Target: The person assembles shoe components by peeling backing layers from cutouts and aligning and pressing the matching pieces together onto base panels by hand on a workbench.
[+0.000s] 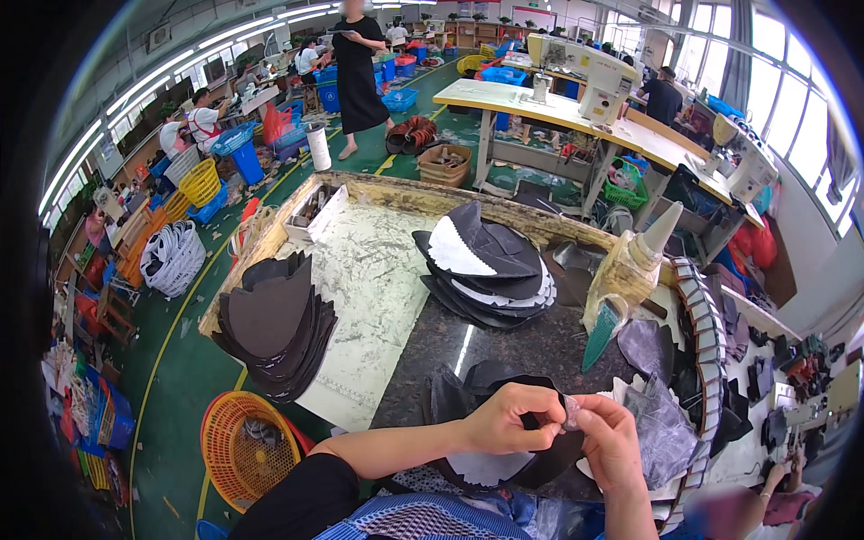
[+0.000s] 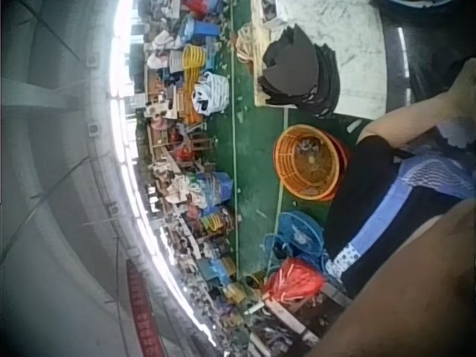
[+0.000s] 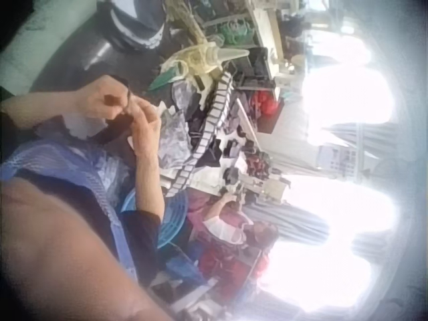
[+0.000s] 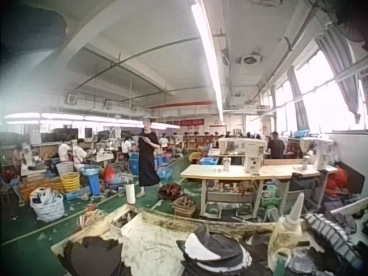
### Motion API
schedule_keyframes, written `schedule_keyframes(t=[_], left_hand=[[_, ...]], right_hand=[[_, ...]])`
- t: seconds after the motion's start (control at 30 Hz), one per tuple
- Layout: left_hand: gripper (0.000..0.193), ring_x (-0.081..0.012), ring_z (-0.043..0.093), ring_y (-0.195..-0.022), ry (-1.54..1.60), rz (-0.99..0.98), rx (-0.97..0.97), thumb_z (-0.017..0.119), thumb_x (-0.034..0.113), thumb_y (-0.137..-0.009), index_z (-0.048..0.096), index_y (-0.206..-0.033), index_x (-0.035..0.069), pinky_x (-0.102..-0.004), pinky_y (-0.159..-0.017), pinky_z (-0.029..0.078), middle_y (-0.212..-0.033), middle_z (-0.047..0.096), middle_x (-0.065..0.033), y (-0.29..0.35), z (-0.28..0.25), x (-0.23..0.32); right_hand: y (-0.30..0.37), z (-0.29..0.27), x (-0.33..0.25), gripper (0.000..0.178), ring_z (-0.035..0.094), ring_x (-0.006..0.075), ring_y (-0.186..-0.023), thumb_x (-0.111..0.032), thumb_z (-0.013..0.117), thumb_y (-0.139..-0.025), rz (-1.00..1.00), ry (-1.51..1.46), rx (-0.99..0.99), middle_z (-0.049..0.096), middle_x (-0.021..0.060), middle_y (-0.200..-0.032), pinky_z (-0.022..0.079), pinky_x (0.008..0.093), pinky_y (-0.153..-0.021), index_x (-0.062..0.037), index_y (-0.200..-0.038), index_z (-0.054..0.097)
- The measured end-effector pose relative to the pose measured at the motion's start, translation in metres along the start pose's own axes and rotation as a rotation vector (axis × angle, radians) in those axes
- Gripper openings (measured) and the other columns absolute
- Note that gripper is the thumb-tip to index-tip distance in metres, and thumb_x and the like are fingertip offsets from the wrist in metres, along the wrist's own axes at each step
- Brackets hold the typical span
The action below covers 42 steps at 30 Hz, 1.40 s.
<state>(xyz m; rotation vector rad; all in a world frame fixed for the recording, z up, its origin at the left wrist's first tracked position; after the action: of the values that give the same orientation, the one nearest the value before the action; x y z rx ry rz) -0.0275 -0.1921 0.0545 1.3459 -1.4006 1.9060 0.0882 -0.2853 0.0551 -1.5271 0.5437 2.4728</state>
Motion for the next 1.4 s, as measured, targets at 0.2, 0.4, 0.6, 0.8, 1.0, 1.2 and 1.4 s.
schedule_keyframes(t=[0.2, 0.4, 0.6, 0.8, 1.0, 1.2, 1.4], left_hand=[[0.013, -0.0099, 0.061, -0.076, 0.232, -0.152, -0.135, 0.072, 0.009, -0.087, 0.063, -0.092, 0.002, -0.0254, -0.071, 0.049, -0.085, 0.064, -0.0029, -0.006, -0.001, -0.002], [0.036, -0.0264, 0.068, -0.095, -0.658, 0.582, -0.073, 0.082, 0.018, -0.080, 0.064, -0.107, 0.003, -0.0336, -0.076, 0.058, -0.125, 0.061, -0.0099, -0.028, -0.017, 0.090], [0.013, -0.0248, 0.069, -0.093, -0.593, 0.676, -0.296, 0.067, 0.005, -0.083, 0.063, -0.091, -0.003, -0.0328, -0.065, 0.060, -0.113, 0.065, -0.0095, -0.003, -0.006, 0.093], [0.011, -0.0195, 0.064, -0.081, -0.784, 0.728, -0.324, 0.067, 0.009, -0.079, 0.062, -0.086, 0.003, -0.0313, -0.060, 0.051, -0.099, 0.060, -0.0064, 0.022, -0.006, 0.098], [0.013, -0.0163, 0.057, -0.071, -0.984, 0.632, -0.207, 0.068, 0.019, -0.080, 0.061, -0.083, 0.008, -0.0318, -0.066, 0.041, -0.084, 0.056, -0.0020, 0.019, -0.009, 0.091], [0.013, -0.0163, 0.056, -0.068, -1.093, 0.811, -0.202, 0.065, 0.017, -0.076, 0.056, -0.074, 0.008, -0.0316, -0.066, 0.039, -0.069, 0.054, -0.0006, 0.026, 0.012, 0.092], [0.013, -0.0149, 0.055, -0.055, -0.806, 1.075, -0.399, 0.063, 0.018, -0.081, 0.057, -0.077, 0.007, -0.0313, -0.057, 0.040, -0.064, 0.053, 0.0018, 0.050, 0.044, 0.077]], right_hand=[[-0.004, -0.016, 0.005, 0.007, 0.070, 0.0149, -0.082, 0.001, 0.065, -0.093, 0.092, -0.022, -0.015, 0.073, 0.0096, -0.092, 0.057, 0.0278, -0.073, 0.0016, -0.098, 0.070], [0.002, 0.005, -0.009, 0.015, 0.070, 0.0140, -0.087, 0.004, 0.066, -0.090, 0.078, 0.051, -0.058, 0.073, 0.0083, -0.098, 0.058, 0.0276, -0.081, -0.0004, -0.105, 0.070], [0.006, 0.020, -0.004, 0.010, 0.071, 0.0126, -0.087, 0.000, 0.065, -0.093, 0.136, 0.048, -0.108, 0.073, 0.0079, -0.097, 0.057, 0.0259, -0.077, -0.0002, -0.102, 0.067], [0.007, 0.023, 0.001, 0.006, 0.070, 0.0125, -0.076, 0.003, 0.069, -0.090, 0.192, 0.195, -0.143, 0.072, 0.0090, -0.086, 0.056, 0.0239, -0.068, 0.0020, -0.095, 0.066], [0.002, 0.016, 0.003, 0.005, 0.058, 0.0056, -0.058, 0.001, 0.068, -0.092, 0.283, 0.141, -0.100, 0.066, 0.0035, -0.074, 0.043, 0.0196, -0.051, -0.0007, -0.093, 0.064], [0.003, 0.023, 0.015, 0.006, 0.050, 0.0026, -0.053, 0.001, 0.065, -0.093, 0.271, 0.190, -0.069, 0.059, -0.0017, -0.068, 0.035, 0.0186, -0.047, -0.0038, -0.092, 0.062], [0.025, 0.051, 0.021, 0.008, 0.056, 0.0033, -0.077, 0.002, 0.062, -0.089, 0.174, 0.428, -0.237, 0.064, -0.0020, -0.085, 0.044, 0.0196, -0.064, -0.0043, -0.092, 0.060]])
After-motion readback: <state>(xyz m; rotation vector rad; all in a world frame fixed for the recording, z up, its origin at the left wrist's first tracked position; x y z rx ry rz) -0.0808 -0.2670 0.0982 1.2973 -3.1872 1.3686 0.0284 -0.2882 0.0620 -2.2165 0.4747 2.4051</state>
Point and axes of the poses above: each hand's wrist, its own y-axis away from the middle knuckle, its own z-axis out of the palm, x = y × z, the point moved 7 cm from there along -y, towards the middle knuckle
